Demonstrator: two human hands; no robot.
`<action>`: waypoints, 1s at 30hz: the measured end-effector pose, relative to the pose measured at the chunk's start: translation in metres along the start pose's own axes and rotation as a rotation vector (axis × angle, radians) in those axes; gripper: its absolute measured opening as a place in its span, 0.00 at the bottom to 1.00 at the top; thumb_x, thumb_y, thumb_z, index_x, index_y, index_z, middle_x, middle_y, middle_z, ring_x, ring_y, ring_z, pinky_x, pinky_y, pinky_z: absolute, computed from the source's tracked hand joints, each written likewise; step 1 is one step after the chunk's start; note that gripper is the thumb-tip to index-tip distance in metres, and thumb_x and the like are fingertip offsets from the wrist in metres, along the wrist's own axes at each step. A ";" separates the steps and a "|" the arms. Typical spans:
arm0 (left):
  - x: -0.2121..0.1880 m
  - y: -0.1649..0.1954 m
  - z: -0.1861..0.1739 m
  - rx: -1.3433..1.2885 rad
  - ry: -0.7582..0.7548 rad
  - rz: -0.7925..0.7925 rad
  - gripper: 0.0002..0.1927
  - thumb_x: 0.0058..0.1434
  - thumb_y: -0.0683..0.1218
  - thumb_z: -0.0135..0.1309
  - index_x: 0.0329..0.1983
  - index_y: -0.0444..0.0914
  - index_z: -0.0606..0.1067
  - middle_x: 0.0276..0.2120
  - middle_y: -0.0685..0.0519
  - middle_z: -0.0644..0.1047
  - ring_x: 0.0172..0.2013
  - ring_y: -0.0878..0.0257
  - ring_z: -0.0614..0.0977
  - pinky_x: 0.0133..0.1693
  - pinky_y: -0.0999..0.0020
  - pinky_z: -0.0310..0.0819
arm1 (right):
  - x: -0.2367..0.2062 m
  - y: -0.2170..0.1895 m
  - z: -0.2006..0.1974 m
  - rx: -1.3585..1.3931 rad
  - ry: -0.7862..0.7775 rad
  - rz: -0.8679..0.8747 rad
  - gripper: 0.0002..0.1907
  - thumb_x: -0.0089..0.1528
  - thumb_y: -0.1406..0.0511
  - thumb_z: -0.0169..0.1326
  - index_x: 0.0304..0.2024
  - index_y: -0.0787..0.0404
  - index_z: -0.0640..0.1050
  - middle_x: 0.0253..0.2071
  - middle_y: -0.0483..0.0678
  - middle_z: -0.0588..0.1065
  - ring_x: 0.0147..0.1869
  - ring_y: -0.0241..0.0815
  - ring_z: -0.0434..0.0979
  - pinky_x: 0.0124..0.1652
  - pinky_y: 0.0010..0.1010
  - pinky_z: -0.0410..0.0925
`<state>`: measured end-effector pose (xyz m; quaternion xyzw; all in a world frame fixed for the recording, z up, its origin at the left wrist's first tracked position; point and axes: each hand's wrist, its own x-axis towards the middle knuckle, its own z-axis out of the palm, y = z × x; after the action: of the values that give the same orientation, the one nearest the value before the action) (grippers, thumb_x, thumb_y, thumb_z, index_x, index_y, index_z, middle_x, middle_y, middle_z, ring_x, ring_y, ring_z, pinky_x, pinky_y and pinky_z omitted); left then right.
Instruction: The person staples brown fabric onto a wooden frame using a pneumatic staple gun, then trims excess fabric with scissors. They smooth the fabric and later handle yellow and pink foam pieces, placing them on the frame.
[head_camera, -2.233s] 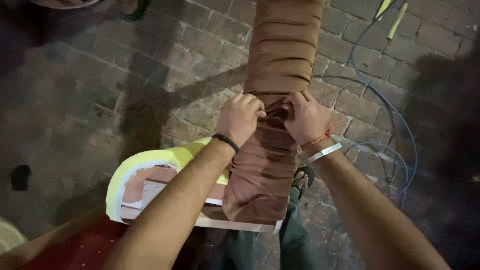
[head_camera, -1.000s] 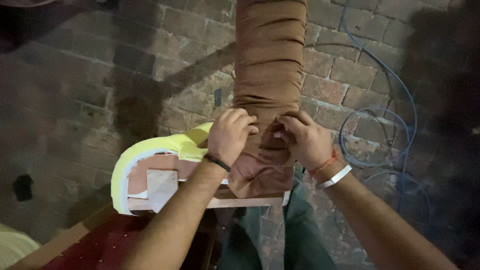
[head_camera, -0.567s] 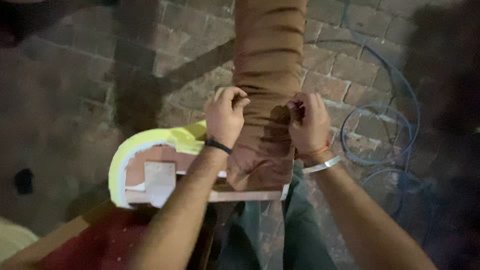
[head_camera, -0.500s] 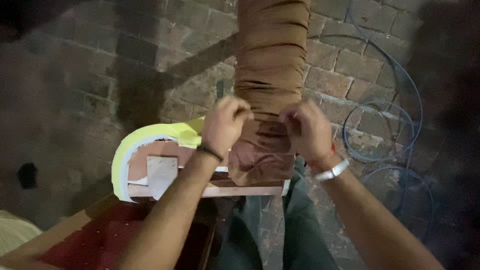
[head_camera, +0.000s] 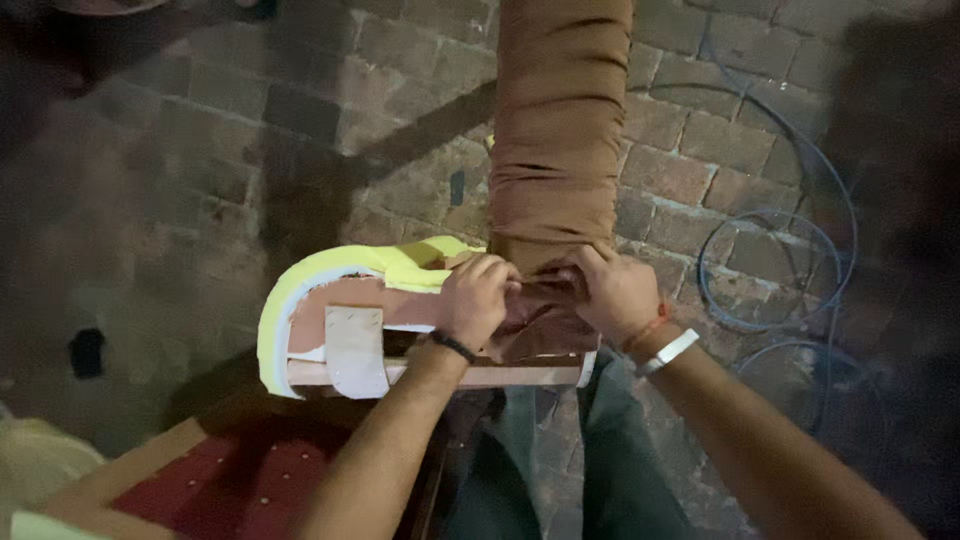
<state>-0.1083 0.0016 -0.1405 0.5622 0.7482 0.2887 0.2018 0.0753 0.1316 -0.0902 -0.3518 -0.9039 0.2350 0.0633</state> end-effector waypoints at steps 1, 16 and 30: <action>-0.002 0.002 -0.005 -0.037 -0.050 -0.068 0.05 0.58 0.40 0.58 0.36 0.43 0.81 0.38 0.54 0.81 0.43 0.54 0.83 0.45 0.59 0.77 | -0.002 0.002 -0.003 0.055 -0.005 0.003 0.14 0.55 0.62 0.65 0.42 0.55 0.79 0.39 0.48 0.79 0.39 0.55 0.81 0.35 0.41 0.72; 0.053 -0.003 0.023 0.279 -0.042 0.010 0.06 0.62 0.41 0.56 0.40 0.45 0.80 0.41 0.55 0.82 0.45 0.57 0.81 0.49 0.55 0.74 | 0.022 0.011 -0.006 -0.127 -0.020 0.011 0.17 0.50 0.63 0.64 0.42 0.54 0.81 0.41 0.50 0.78 0.35 0.55 0.81 0.33 0.42 0.73; 0.095 0.015 -0.011 -0.038 -0.110 -0.240 0.18 0.63 0.40 0.49 0.56 0.42 0.77 0.58 0.55 0.77 0.42 0.54 0.83 0.41 0.57 0.78 | 0.053 0.013 -0.027 0.033 0.245 -0.169 0.18 0.60 0.61 0.62 0.53 0.54 0.82 0.52 0.49 0.79 0.43 0.52 0.83 0.38 0.38 0.74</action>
<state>-0.1313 0.0935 -0.1202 0.4796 0.7923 0.2454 0.2864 0.0516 0.1856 -0.0750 -0.2995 -0.9119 0.1988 0.1982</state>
